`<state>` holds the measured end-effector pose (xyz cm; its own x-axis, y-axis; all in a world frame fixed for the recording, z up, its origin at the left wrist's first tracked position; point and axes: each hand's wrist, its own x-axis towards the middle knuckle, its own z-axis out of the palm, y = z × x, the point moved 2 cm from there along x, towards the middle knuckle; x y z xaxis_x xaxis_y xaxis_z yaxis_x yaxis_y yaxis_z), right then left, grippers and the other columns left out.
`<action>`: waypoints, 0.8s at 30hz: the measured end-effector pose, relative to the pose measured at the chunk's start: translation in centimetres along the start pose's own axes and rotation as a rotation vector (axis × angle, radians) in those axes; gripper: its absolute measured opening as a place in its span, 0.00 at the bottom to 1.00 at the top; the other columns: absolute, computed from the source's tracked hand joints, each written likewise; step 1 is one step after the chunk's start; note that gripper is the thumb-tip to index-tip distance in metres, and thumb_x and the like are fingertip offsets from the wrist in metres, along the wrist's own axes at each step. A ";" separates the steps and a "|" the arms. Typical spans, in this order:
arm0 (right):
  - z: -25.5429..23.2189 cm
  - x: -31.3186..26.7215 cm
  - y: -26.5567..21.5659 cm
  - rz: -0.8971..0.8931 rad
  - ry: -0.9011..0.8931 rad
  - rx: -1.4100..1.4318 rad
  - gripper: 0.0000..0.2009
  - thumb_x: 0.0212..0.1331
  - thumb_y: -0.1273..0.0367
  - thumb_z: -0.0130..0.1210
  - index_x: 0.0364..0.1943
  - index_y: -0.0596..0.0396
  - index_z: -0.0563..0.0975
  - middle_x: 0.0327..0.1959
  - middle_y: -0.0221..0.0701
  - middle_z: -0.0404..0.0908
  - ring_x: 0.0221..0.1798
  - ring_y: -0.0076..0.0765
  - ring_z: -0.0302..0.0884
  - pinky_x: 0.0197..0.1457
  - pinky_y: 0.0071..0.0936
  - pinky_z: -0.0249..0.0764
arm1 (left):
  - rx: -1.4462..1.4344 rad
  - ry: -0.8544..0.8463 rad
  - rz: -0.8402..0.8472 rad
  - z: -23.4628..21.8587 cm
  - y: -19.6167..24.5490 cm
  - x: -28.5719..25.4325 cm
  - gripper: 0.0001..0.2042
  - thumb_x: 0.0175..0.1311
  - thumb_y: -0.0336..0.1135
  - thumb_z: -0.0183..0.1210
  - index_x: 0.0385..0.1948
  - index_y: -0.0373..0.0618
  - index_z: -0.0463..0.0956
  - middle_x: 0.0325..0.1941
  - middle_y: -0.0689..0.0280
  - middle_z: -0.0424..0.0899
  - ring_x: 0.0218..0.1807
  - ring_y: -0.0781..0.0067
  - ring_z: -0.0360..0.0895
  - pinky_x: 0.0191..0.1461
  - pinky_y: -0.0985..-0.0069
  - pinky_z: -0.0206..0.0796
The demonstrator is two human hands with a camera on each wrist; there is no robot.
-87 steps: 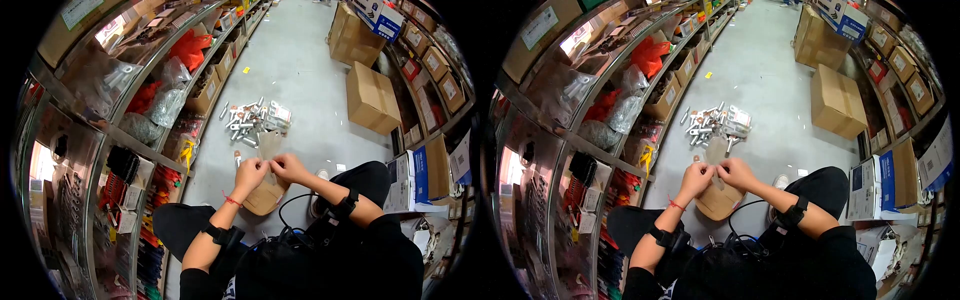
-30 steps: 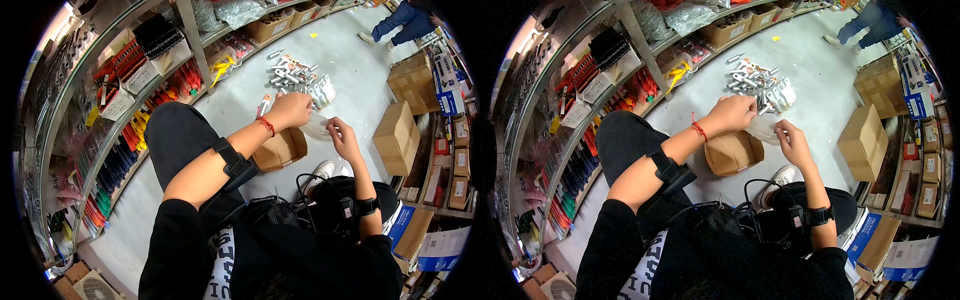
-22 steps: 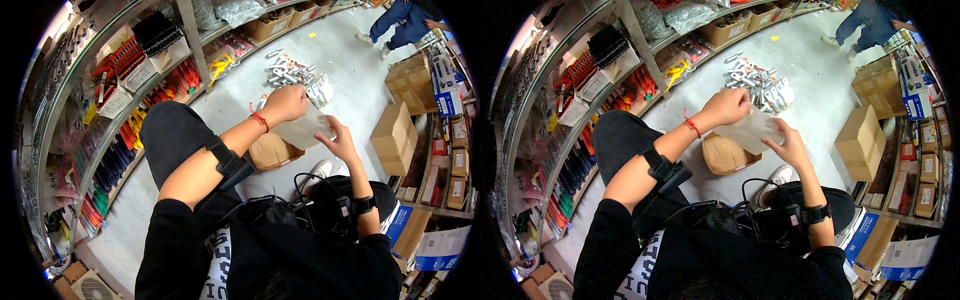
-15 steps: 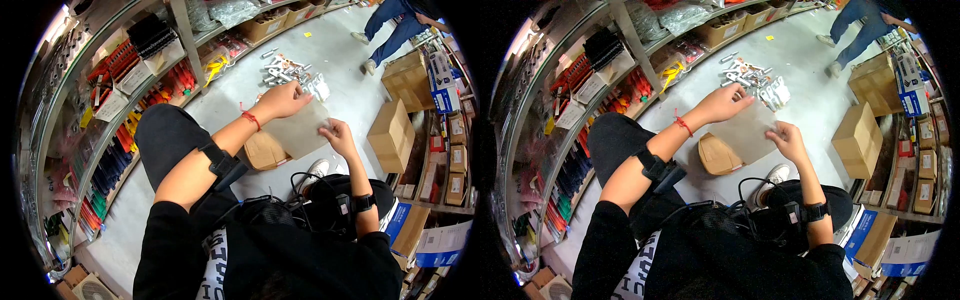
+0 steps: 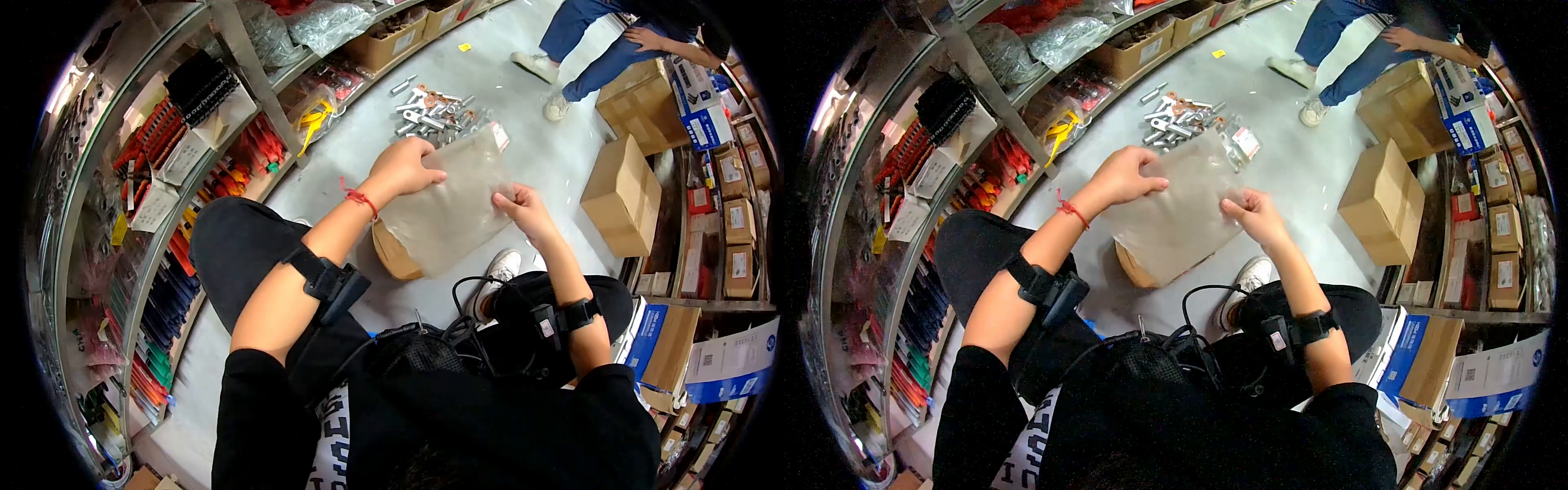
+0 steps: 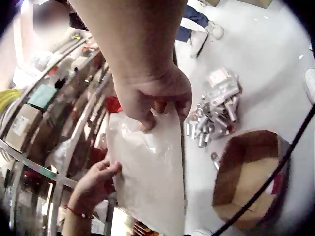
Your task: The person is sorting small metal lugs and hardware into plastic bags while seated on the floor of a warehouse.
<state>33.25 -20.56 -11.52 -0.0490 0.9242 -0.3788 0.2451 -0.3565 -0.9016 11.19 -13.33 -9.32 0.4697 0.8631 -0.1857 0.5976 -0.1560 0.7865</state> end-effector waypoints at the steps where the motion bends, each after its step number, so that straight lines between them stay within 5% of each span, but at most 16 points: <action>1: 0.3 0.7 1.0 0.023 -0.006 0.022 0.08 0.52 0.69 0.50 0.34 0.59 0.73 0.28 0.24 0.75 0.31 0.17 0.69 0.36 0.15 0.64 | 0.143 0.101 -0.002 -0.2 0.2 -0.2 0.16 0.44 0.40 0.60 0.31 0.38 0.72 0.35 0.60 0.77 0.38 0.69 0.73 0.38 0.76 0.65; 4: 1.2 3.3 6.6 0.134 0.005 0.040 0.09 0.51 0.67 0.53 0.32 0.58 0.74 0.25 0.25 0.75 0.27 0.18 0.70 0.33 0.18 0.66 | 0.134 0.343 0.146 -0.7 -1.0 0.3 0.17 0.44 0.38 0.60 0.35 0.39 0.71 0.38 0.59 0.76 0.40 0.66 0.73 0.42 0.74 0.65; 8: 2.8 7.4 17.6 0.367 0.070 -0.272 0.11 0.48 0.63 0.55 0.25 0.58 0.75 0.20 0.25 0.74 0.22 0.21 0.69 0.27 0.20 0.66 | -0.044 0.332 0.163 -2.2 -1.0 0.3 0.17 0.42 0.40 0.59 0.33 0.42 0.72 0.35 0.60 0.77 0.38 0.62 0.74 0.42 0.71 0.65; 12: 5.5 8.3 24.4 0.211 0.146 -0.256 0.10 0.48 0.66 0.54 0.28 0.60 0.73 0.21 0.26 0.74 0.24 0.20 0.69 0.27 0.20 0.66 | -0.106 0.246 0.136 -3.4 0.6 -1.1 0.14 0.42 0.39 0.59 0.32 0.44 0.73 0.33 0.62 0.78 0.36 0.64 0.74 0.40 0.72 0.65; 16: 7.0 7.7 24.6 -0.063 0.209 -0.015 0.11 0.49 0.67 0.53 0.31 0.61 0.72 0.23 0.25 0.74 0.27 0.18 0.68 0.30 0.20 0.66 | -0.060 0.249 0.160 -3.9 0.6 -1.6 0.12 0.44 0.38 0.58 0.31 0.45 0.74 0.32 0.63 0.78 0.34 0.64 0.75 0.39 0.72 0.65; 19: 6.7 7.9 24.3 -0.108 0.261 -0.218 0.11 0.49 0.68 0.52 0.33 0.62 0.70 0.23 0.28 0.74 0.26 0.26 0.70 0.32 0.22 0.66 | -0.088 0.224 0.162 -4.4 0.7 -1.8 0.12 0.43 0.38 0.58 0.30 0.45 0.74 0.31 0.63 0.78 0.34 0.63 0.75 0.39 0.72 0.65; 22: 7.5 6.4 20.3 -0.066 0.385 -0.788 0.12 0.48 0.67 0.53 0.33 0.61 0.70 0.23 0.33 0.73 0.26 0.41 0.70 0.36 0.26 0.66 | -0.048 0.224 0.181 -4.6 0.9 -2.0 0.11 0.45 0.37 0.56 0.31 0.44 0.73 0.34 0.62 0.77 0.34 0.67 0.75 0.38 0.74 0.65; 24: 8.2 5.6 18.3 -0.372 0.605 -0.890 0.13 0.45 0.66 0.54 0.31 0.62 0.69 0.23 0.38 0.72 0.27 0.46 0.68 0.34 0.32 0.66 | -0.009 0.247 0.191 -4.7 1.1 -2.2 0.11 0.45 0.38 0.56 0.30 0.45 0.74 0.32 0.61 0.77 0.32 0.66 0.74 0.37 0.73 0.65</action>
<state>29.49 -23.06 -31.90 0.1534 0.9528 0.2620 0.9251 -0.0452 -0.3771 7.78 -13.13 -5.24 0.3997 0.9096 0.1137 0.5079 -0.3231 0.7985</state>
